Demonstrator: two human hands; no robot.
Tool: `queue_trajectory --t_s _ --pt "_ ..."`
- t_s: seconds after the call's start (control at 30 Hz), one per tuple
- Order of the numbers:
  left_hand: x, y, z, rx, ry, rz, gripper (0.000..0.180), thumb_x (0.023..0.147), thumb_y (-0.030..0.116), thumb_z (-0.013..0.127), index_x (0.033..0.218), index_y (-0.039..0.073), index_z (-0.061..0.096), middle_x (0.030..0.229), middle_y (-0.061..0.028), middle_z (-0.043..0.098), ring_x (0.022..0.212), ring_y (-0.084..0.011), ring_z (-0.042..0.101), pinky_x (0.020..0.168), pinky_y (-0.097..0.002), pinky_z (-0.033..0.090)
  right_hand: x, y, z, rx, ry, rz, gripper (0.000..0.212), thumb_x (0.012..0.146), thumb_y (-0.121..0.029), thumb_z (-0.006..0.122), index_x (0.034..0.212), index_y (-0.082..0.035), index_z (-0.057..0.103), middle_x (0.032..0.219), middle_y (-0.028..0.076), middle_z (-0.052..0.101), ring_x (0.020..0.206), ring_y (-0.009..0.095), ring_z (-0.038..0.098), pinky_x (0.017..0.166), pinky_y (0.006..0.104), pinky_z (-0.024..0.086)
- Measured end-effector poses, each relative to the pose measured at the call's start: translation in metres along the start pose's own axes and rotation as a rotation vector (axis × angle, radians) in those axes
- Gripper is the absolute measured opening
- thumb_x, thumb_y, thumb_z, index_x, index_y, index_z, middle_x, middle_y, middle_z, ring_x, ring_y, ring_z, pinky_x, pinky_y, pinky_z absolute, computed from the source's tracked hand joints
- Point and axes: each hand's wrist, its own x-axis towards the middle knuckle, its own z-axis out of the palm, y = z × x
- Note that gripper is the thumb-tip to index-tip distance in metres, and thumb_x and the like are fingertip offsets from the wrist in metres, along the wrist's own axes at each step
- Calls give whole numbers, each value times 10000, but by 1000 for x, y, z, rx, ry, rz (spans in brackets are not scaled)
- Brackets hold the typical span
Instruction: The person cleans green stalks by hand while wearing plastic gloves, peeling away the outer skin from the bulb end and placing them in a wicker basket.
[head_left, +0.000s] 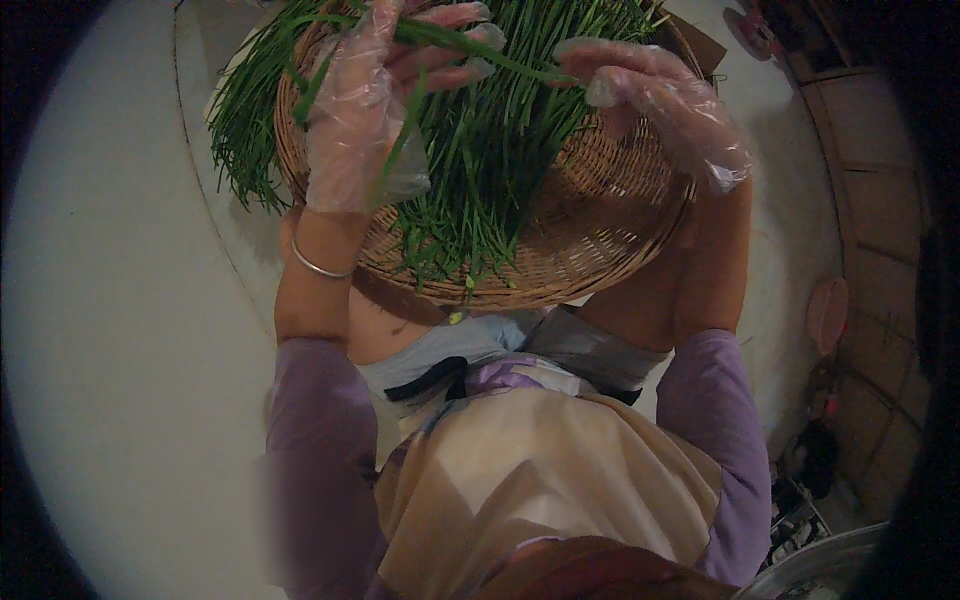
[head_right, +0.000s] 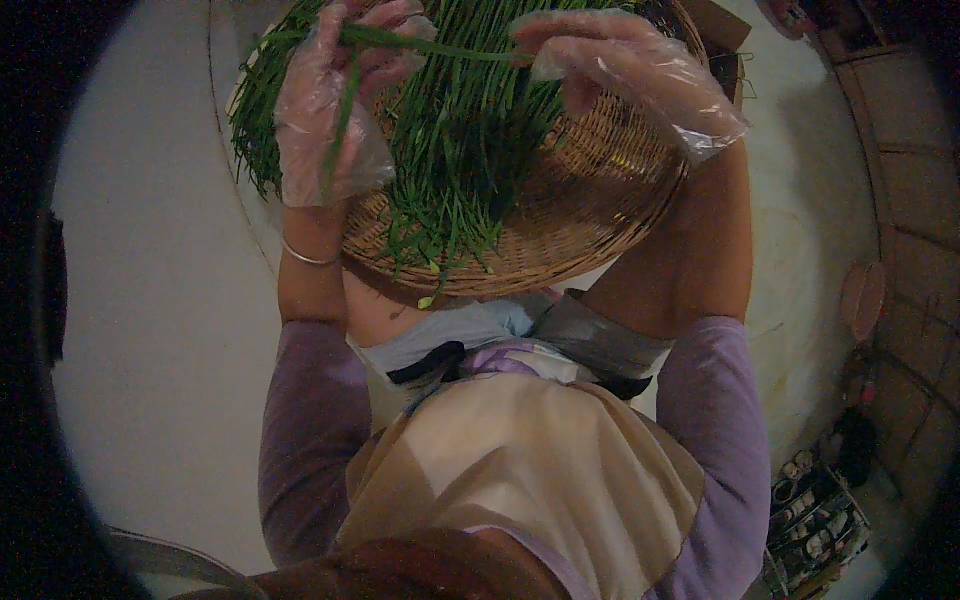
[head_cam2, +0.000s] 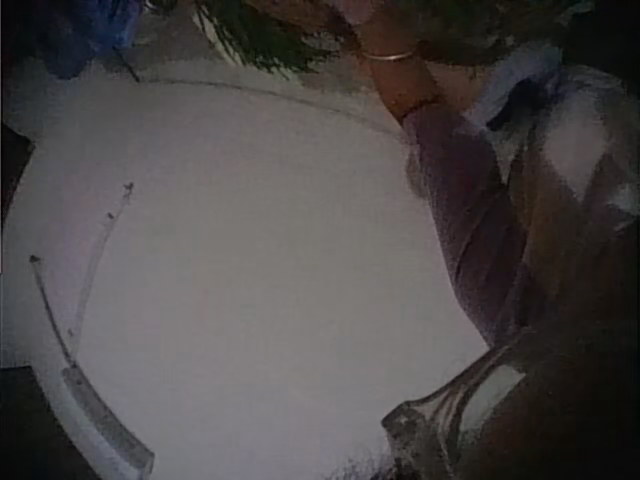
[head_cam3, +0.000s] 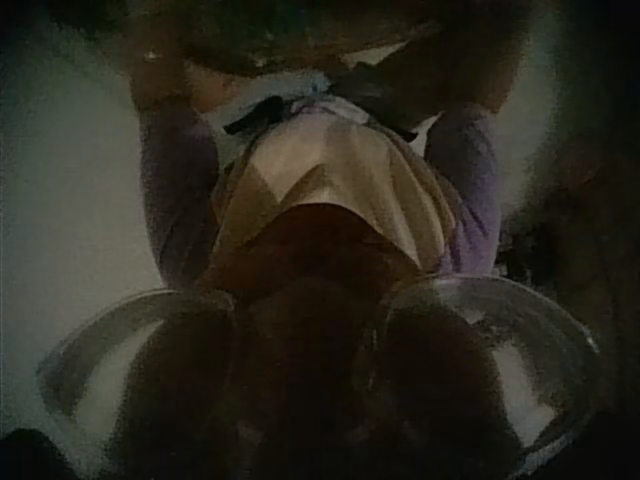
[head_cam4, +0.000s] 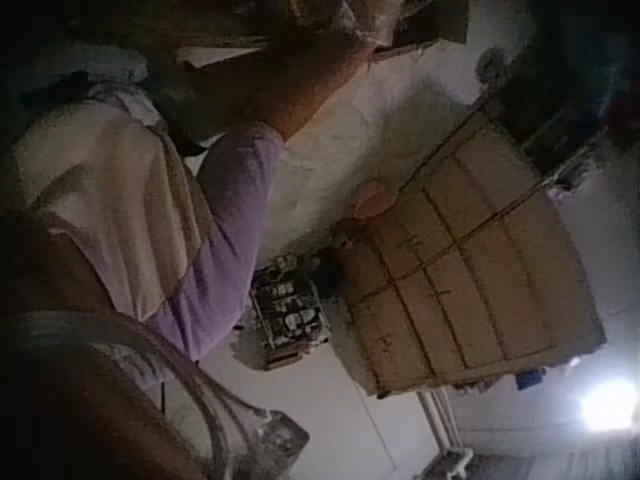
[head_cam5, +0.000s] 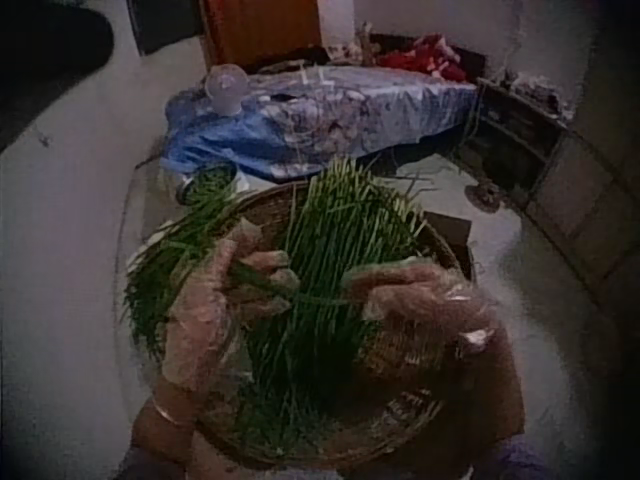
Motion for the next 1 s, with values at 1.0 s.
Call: queue_trajectory --t_s 1.0 --pt "0 2 -6 -311 -86 50 430 1033 397 430 1336 102 507 1173 -89 609 1080 -217 609 917 -401 520 -11 23 -61 -198 452 -51 439 910 -280 579 1279 -42 572 1024 108 701 878 115 649 732 245 523"
